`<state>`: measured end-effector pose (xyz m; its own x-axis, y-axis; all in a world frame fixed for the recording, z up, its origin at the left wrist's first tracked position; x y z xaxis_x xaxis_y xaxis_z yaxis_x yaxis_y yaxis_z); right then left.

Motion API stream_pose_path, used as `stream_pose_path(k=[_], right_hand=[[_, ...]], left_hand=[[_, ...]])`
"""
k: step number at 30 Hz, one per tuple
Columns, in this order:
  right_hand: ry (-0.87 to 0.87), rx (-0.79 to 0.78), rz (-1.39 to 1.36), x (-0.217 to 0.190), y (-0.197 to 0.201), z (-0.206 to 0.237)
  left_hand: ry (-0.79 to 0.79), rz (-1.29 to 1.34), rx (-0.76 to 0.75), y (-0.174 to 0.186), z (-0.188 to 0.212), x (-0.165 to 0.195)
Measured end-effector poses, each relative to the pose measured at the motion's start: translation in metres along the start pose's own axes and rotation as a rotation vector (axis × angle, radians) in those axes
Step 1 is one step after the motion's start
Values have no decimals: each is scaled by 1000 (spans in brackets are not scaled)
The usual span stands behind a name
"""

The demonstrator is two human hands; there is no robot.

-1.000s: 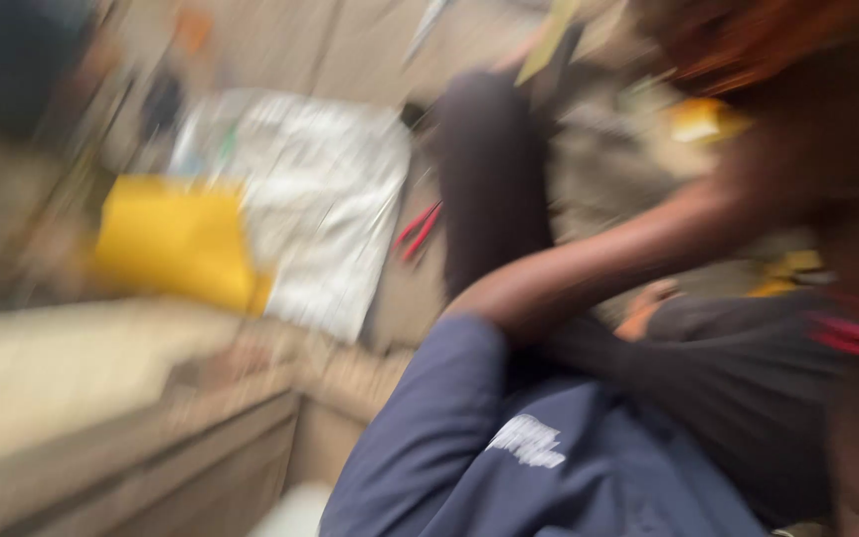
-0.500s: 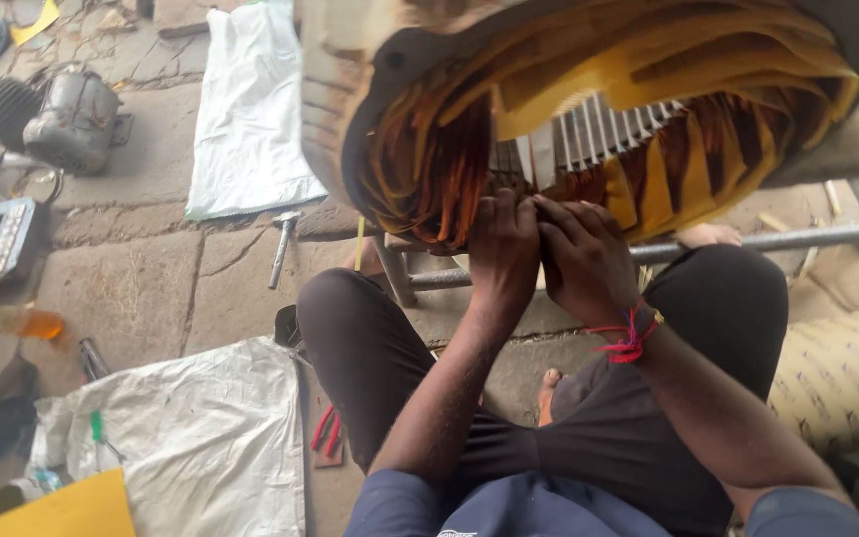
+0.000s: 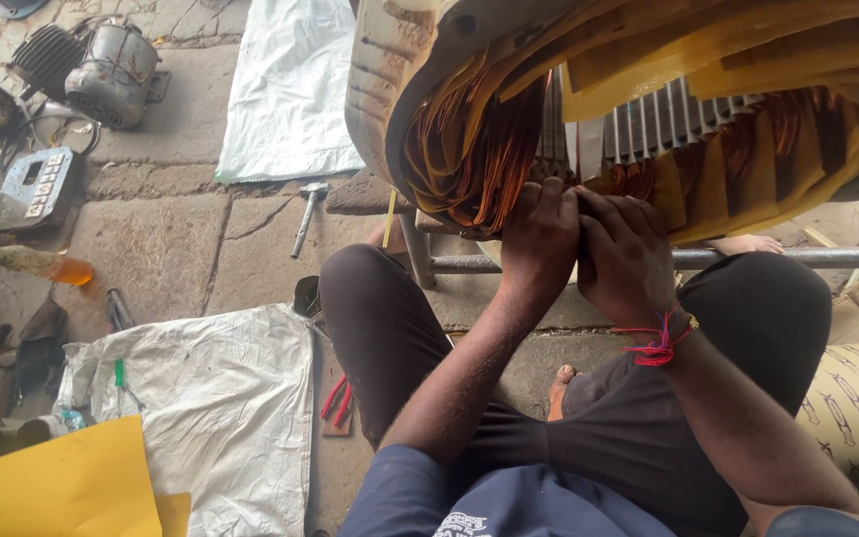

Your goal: The person sits on the floor and winds copper wire around a yellow stator core. They use their hands to arrange the wire and occasionally use a wooden stick to press the coils into place.

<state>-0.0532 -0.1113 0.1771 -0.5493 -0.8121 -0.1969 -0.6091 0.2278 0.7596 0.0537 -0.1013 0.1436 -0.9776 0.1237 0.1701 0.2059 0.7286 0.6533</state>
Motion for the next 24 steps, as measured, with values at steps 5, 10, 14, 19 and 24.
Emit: stream_pose_path(k=[5,10,14,19,24], right_hand=[[9,-6,17,-2,-1,0],[2,-13,14,-3,1,0],[1,-20,11,-3,-1,1],[-1,-43,-18,0,-11,10],[40,-120,76,9,-28,25]], left_hand=[[22,-6,-26,-3,1,-1],[22,8,2,0,1,0],[43,29,-21,-3,4,-2],[43,13,31,-13,12,-5],[69,100,139,-28,24,-12]])
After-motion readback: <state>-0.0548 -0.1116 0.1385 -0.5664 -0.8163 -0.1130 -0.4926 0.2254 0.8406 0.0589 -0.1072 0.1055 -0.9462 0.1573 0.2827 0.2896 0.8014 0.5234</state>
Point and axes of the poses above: each hand's wrist, its own z-axis away from the middle knuckle, its own y-axis out of the back of the hand, x = y × z, the point moved 5 cm from there along -z, towards the middle knuckle, and after that the axes turned 4 degrees about -y, right-handed, at the moved point
